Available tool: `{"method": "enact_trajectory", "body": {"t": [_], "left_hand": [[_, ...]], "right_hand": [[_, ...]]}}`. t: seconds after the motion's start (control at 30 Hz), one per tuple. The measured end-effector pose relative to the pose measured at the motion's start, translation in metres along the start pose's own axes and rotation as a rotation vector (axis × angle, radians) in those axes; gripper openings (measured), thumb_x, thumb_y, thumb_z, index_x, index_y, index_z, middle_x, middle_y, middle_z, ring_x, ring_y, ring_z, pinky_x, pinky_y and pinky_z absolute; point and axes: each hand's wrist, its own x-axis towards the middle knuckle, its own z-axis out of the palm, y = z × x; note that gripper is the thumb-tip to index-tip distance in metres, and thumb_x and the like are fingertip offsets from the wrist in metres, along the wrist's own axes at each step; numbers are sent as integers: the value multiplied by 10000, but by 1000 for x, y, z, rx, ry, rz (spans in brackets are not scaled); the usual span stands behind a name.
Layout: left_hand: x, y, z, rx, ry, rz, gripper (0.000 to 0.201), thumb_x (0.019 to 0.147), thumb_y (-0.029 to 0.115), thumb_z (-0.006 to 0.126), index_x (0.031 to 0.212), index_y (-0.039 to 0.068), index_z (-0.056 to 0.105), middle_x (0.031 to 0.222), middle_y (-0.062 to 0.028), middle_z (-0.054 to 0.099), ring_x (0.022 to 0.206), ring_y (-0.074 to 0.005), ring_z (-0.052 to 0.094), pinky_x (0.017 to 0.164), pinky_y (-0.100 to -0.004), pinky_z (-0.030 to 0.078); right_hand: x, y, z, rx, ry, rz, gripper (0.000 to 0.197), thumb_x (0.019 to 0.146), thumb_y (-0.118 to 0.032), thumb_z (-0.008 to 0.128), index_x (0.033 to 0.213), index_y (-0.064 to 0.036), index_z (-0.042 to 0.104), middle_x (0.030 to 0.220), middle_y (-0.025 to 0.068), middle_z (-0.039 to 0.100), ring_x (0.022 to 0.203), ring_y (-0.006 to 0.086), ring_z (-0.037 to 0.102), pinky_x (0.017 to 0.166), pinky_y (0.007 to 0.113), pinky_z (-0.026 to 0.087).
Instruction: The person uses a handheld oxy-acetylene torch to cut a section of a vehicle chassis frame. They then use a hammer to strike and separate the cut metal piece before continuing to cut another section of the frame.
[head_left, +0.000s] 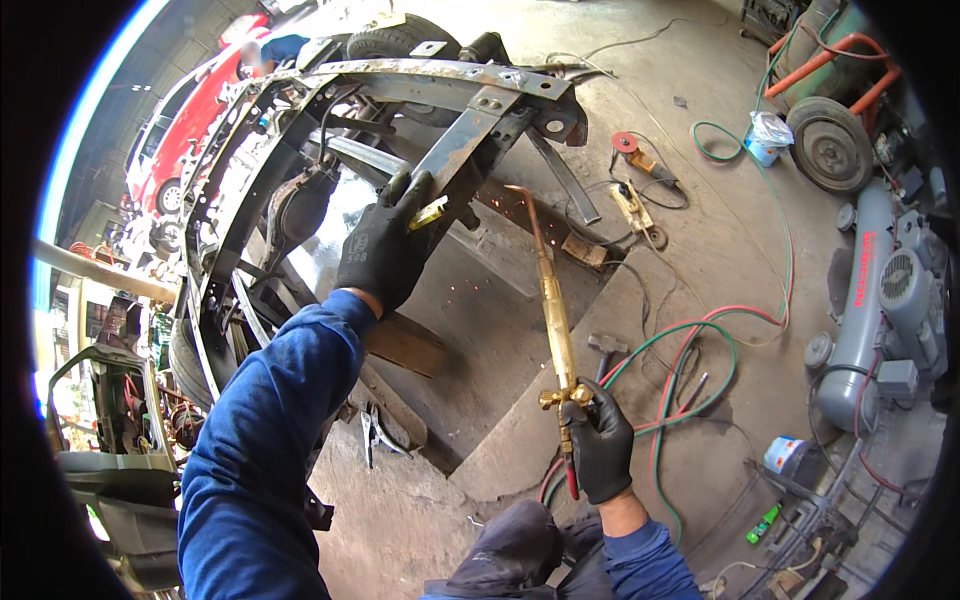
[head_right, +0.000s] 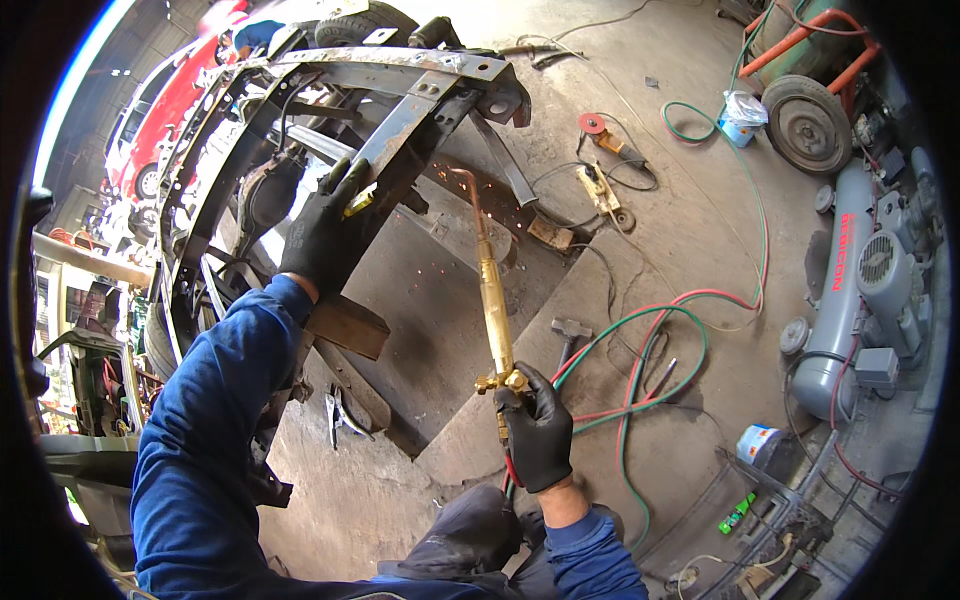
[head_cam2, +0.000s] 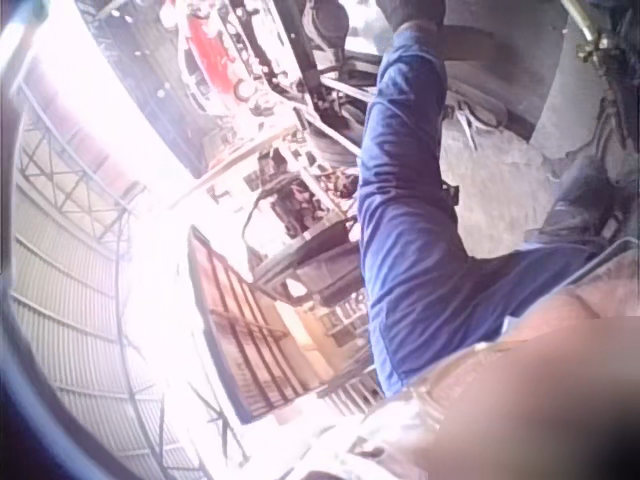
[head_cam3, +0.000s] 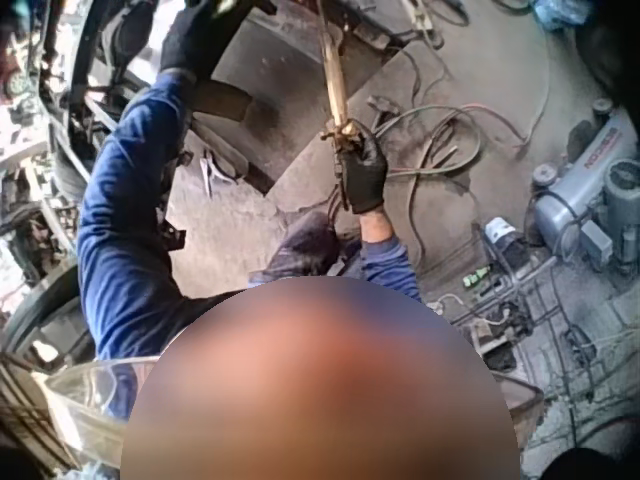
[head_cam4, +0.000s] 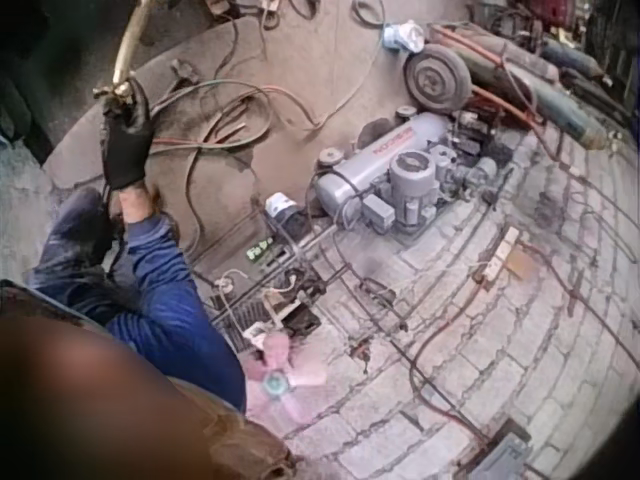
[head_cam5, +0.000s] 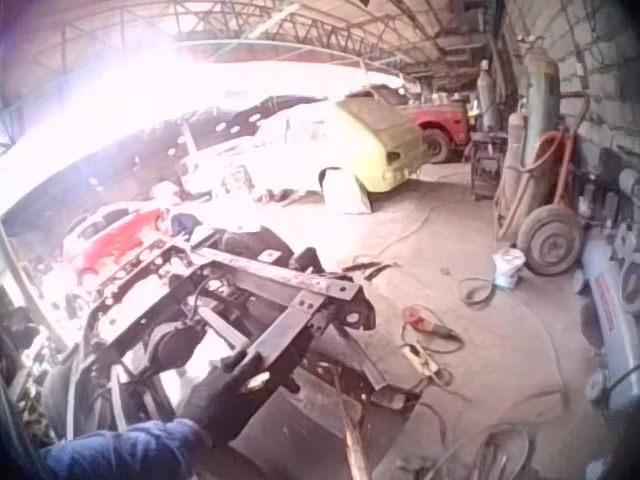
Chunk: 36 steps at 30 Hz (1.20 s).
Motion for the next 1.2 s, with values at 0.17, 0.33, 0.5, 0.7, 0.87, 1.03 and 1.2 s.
{"method": "enact_trajectory", "body": {"t": [0.17, 0.33, 0.5, 0.7, 0.87, 1.03, 1.2], "left_hand": [[-2, -8, 0, -91, -6, 9, 580, 1026, 212, 676, 1593, 161, 559, 1666, -208, 503, 1397, -450, 603, 1137, -510, 522], [1, -4, -5, -142, -50, -34, 586, 1022, 178, 660, 1599, 170, 554, 1653, -219, 514, 1373, -460, 613, 1125, -518, 533], [4, -2, -8, -155, -98, -73, 598, 1014, 161, 662, 1601, 180, 551, 1644, -237, 517, 1370, -467, 611, 1120, -529, 538], [4, 1, -8, -113, -107, -73, 630, 999, 122, 659, 1612, 198, 534, 1641, -243, 515, 1358, -488, 606, 1102, -546, 548], [5, 4, -11, -99, -176, -134, 643, 1007, 129, 676, 1628, 206, 527, 1688, -169, 483, 1431, -446, 561, 1150, -522, 516], [6, 3, -10, -97, -169, -118, 637, 1006, 124, 679, 1622, 193, 532, 1681, -190, 484, 1444, -450, 550, 1181, -515, 493], [7, 0, -6, -64, -124, -70, 643, 1002, 132, 669, 1623, 202, 516, 1658, -220, 496, 1359, -476, 605, 1090, -538, 556]], "right_hand": [[-35, -29, 15, -148, -1, -117, 472, 1063, -145, 767, 1465, 40, 603, 1114, 7, 720, 912, 47, 627, 779, 233, 535], [-57, -61, 29, -125, 110, -72, 481, 1050, -109, 776, 1468, 53, 601, 1111, 31, 732, 934, 73, 653, 816, 253, 558], [-52, -96, 40, -197, 165, -140, 469, 1047, -96, 774, 1463, 53, 618, 1108, 31, 737, 915, 85, 663, 813, 268, 570], [-19, -126, 55, -344, 148, -224, 459, 1055, -88, 747, 1481, 35, 628, 1020, 66, 747, 850, 90, 654, 778, 290, 574], [9, -142, 66, -448, 175, -363, 445, 1067, -122, 745, 1470, 39, 645, 1063, 84, 764, 865, 99, 667, 770, 299, 580], [12, -156, 69, -283, 201, -134, 420, 1038, -98, 787, 1427, 28, 694, 1032, 46, 780, 859, 67, 667, 771, 267, 572], [1, -163, 63, -219, 244, -117, 435, 979, -71, 853, 1384, 23, 725, 1023, 15, 781, 862, 46, 664, 783, 246, 565]]}}
